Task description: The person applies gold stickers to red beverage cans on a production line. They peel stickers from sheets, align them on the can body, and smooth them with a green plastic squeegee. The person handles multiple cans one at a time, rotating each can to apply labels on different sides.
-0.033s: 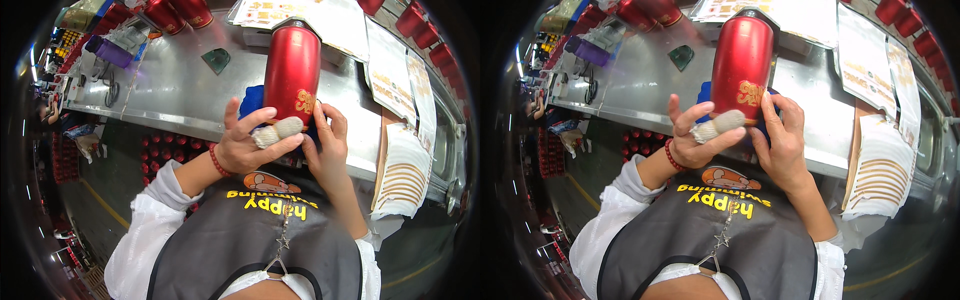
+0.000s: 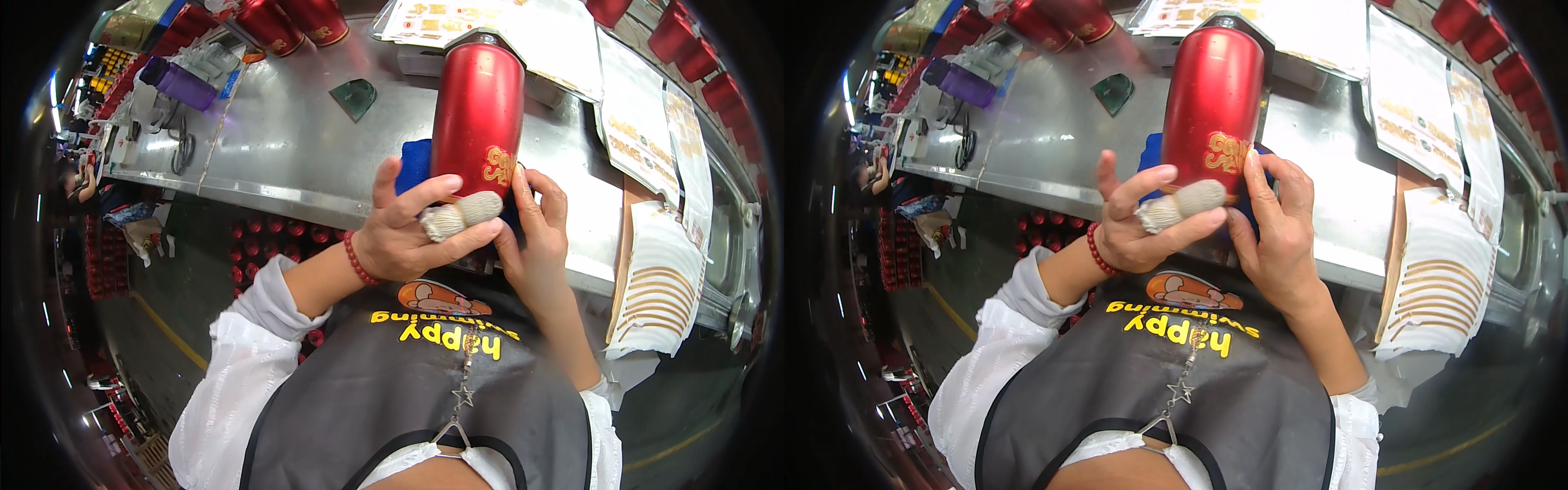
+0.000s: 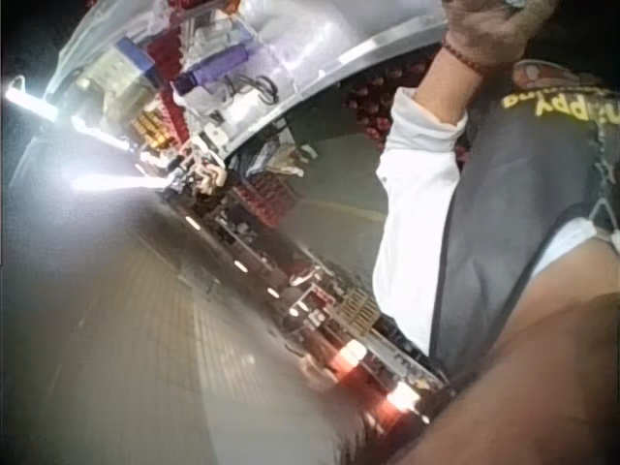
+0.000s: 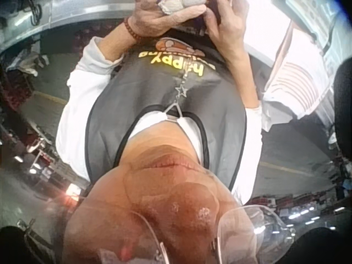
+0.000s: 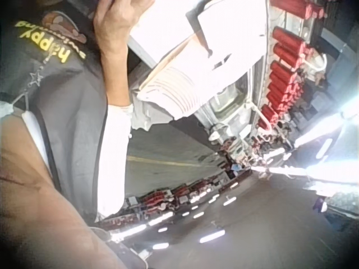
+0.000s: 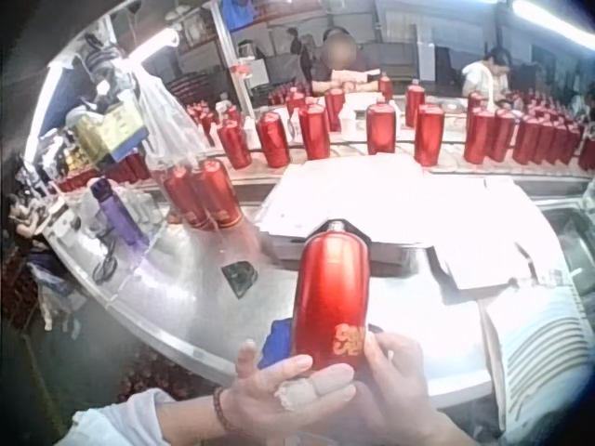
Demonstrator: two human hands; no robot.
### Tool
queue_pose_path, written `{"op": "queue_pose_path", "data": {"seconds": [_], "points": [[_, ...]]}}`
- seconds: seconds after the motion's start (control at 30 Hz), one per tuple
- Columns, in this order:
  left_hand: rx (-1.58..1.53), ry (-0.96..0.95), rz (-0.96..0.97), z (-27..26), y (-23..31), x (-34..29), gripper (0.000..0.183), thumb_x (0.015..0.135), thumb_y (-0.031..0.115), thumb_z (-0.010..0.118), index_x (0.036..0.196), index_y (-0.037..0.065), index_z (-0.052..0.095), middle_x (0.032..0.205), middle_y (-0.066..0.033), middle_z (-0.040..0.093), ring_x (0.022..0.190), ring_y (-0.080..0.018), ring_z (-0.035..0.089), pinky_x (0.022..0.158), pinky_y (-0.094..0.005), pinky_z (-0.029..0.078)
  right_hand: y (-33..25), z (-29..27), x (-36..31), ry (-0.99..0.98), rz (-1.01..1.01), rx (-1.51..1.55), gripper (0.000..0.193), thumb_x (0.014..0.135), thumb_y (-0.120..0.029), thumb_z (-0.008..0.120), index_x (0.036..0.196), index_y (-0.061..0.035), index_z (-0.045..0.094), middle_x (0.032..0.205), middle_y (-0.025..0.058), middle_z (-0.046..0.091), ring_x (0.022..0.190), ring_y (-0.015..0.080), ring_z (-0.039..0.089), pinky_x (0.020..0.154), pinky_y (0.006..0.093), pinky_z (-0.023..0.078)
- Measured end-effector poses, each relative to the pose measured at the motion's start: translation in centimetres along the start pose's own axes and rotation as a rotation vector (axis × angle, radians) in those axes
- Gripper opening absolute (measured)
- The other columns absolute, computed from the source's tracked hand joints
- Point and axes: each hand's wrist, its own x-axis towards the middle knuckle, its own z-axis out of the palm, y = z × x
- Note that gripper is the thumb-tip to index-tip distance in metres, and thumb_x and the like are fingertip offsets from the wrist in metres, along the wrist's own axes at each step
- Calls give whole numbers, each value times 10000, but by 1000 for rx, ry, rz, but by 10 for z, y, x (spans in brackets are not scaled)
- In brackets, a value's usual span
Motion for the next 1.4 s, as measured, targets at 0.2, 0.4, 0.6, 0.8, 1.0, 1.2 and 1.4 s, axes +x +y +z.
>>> {"op": "queue_pose_path", "data": {"seconds": [0.2,0.4,0.6,0.8,1.0,1.2,1.4], "points": [[-330,-28,-259,-5,-5,12,329,927,187,627,1253,152,661,1269,-45,651,1267,-251,489,1218,-502,112,-2,-1,2,13,2,7,641,747,17,738,1358,47,546,1257,213,529,1144,388,515,983,454,437],[-588,-111,-655,-1,-3,15,629,945,205,662,1454,-31,379,1435,-159,427,1331,-239,424,1150,-365,287,-3,0,1,21,11,-1,655,750,20,736,1372,42,532,1239,211,528,1149,387,515,994,455,433],[-470,-132,-611,0,-1,29,692,893,209,712,1455,-24,383,1426,-168,431,1319,-268,406,1139,-377,296,-4,2,1,34,14,8,651,750,24,735,1370,37,537,1237,209,527,1142,386,516,981,454,441],[-529,-118,-617,5,-1,27,741,873,182,725,1476,-26,347,1434,-174,411,1320,-276,414,1132,-381,317,-2,2,1,25,30,26,657,746,25,740,1371,36,536,1240,210,529,1157,390,516,989,457,440],[-580,-93,-649,5,1,29,709,885,193,714,1459,-27,361,1435,-188,417,1331,-304,423,1138,-412,300,-3,2,1,24,17,8,650,753,17,735,1371,37,535,1242,213,529,1157,395,517,998,461,433],[-460,80,-464,-7,0,-13,356,934,151,638,1269,34,611,1253,-154,657,1255,-344,509,1211,-513,154,-2,-1,2,5,14,-17,640,760,23,731,1371,40,538,1255,215,531,1170,386,519,1002,450,438],[-57,-8,-195,-8,6,-16,312,896,154,659,1189,246,710,1212,36,689,1240,-180,532,1237,-504,111,-3,3,0,12,38,-10,619,782,32,728,1372,47,543,1275,207,540,1194,353,535,1000,406,464]]}}
